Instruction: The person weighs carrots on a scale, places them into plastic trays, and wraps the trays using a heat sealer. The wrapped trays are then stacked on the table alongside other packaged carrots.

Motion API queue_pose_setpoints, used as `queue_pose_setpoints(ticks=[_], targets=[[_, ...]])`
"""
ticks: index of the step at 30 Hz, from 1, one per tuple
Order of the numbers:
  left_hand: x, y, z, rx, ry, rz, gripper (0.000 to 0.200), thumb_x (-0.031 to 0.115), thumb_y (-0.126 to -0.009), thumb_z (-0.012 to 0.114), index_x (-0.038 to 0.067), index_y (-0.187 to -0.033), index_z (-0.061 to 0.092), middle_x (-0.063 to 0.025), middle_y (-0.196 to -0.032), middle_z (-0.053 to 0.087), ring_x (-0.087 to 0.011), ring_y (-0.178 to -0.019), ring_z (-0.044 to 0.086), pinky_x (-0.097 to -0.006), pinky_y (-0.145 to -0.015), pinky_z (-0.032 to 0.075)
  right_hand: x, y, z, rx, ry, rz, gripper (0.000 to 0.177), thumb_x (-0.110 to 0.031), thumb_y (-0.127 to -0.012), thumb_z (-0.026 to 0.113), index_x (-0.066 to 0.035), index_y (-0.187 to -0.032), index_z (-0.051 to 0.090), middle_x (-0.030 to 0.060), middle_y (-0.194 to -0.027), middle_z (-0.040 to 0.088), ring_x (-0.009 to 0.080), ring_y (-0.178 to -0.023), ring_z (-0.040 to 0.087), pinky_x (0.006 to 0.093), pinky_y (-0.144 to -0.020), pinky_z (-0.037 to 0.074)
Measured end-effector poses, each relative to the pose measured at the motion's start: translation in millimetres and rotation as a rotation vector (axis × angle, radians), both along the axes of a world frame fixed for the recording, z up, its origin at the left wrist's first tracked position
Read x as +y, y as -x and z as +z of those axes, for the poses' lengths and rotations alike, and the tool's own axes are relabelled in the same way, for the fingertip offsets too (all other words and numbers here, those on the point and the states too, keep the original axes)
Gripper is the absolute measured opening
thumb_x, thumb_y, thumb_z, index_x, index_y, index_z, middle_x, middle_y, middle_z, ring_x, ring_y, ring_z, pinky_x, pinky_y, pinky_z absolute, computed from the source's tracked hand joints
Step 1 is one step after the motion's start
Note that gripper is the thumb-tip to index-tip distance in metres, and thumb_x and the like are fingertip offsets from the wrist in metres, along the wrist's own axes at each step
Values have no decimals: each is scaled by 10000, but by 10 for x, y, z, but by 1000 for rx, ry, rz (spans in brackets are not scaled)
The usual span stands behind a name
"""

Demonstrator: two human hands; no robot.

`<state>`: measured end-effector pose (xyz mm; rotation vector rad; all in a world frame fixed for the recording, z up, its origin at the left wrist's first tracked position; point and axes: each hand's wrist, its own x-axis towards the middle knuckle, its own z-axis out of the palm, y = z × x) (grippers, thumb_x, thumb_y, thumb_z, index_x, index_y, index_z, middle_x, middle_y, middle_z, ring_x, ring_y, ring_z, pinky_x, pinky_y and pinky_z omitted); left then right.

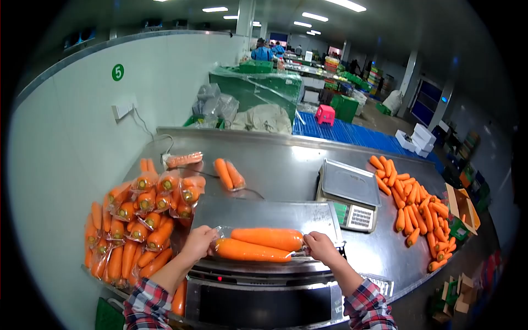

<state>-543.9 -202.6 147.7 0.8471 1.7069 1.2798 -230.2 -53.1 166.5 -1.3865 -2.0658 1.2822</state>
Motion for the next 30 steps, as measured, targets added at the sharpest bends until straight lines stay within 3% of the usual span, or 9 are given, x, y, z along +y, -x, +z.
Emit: queue_pose_setpoints(ticks=[7, 8, 11, 15, 17, 21, 22, 25, 30], targets=[[-1115, -344, 42, 50, 423, -79, 288, 284, -870, 571, 38, -722, 552, -28, -497, 505, -86, -352, 447, -224, -312, 323, -993, -417, 241, -256, 343, 182, 283, -246, -918, 441, -9, -810, 554, 103, -661, 576, 146, -569, 559, 286, -527, 443], [-1166, -430, 34, 14, 549, -22, 314, 293, -857, 595, 42, -682, 529, -12, -469, 482, -82, -347, 444, -220, -311, 320, -1073, -467, 109, -225, 143, 203, 274, -248, -916, 459, -5, -831, 553, 117, -647, 564, 168, -565, 560, 302, -534, 447], [-1555, -584, -444, -80, 310, 110, 239, 240, -857, 606, 47, -745, 521, -3, -516, 493, -79, -390, 449, -205, -356, 344, -1263, -561, -421, 56, -191, 119, 213, -202, -893, 534, -3, -967, 524, 140, -603, 522, 223, -549, 548, 335, -549, 446], [-2161, -990, -521, -607, 338, 357, 143, 206, -868, 582, 78, -838, 525, -3, -611, 507, -78, -456, 449, -196, -383, 327, -1375, -615, -498, 85, -52, -11, 277, -128, -860, 586, -16, -1072, 448, 98, -581, 509, 166, -519, 512, 290, -510, 409], [-2499, -1026, -647, -1048, 396, 215, 164, 254, -881, 555, 96, -843, 530, -4, -642, 501, -91, -493, 461, -204, -414, 344, -1407, -590, -710, 229, -47, -28, 261, -130, -864, 583, -15, -1053, 444, 86, -606, 535, 154, -530, 515, 283, -514, 411], [-2487, -1217, -399, -741, 515, 34, 438, 341, -798, 632, 29, -1096, 554, -37, -809, 597, -133, -639, 565, -231, -552, 445, -1523, -377, -608, 369, 101, 160, 137, -102, -881, 564, -16, -953, 485, 46, -787, 567, 72, -690, 518, 229, -604, 435], [-2588, -1025, -558, -874, 406, -76, 650, 284, -697, 743, -34, -1205, 491, -77, -959, 629, -161, -839, 611, -274, -693, 497, -1369, -425, -467, 357, -191, 184, 86, -86, -891, 538, -31, -938, 493, 15, -762, 539, 61, -657, 494, 218, -586, 423], [-2257, -1206, -90, -793, 64, -206, 746, 220, -599, 825, -72, -1198, 490, -104, -1053, 618, -187, -938, 609, -305, -779, 496, -915, -531, 84, 653, 98, -108, 69, -144, -901, 531, -85, -878, 505, -44, -633, 454, 16, -457, 378, 165, -408, 288], [-1955, -875, -106, -645, 158, -735, 540, 59, -661, 790, -73, -1134, 566, -35, -946, 630, -65, -861, 547, -226, -709, 459, -1298, -238, -100, 518, 596, 621, 188, -247, -908, 538, -61, -936, 541, -1, -758, 538, 99, -673, 525, 234, -592, 437]])
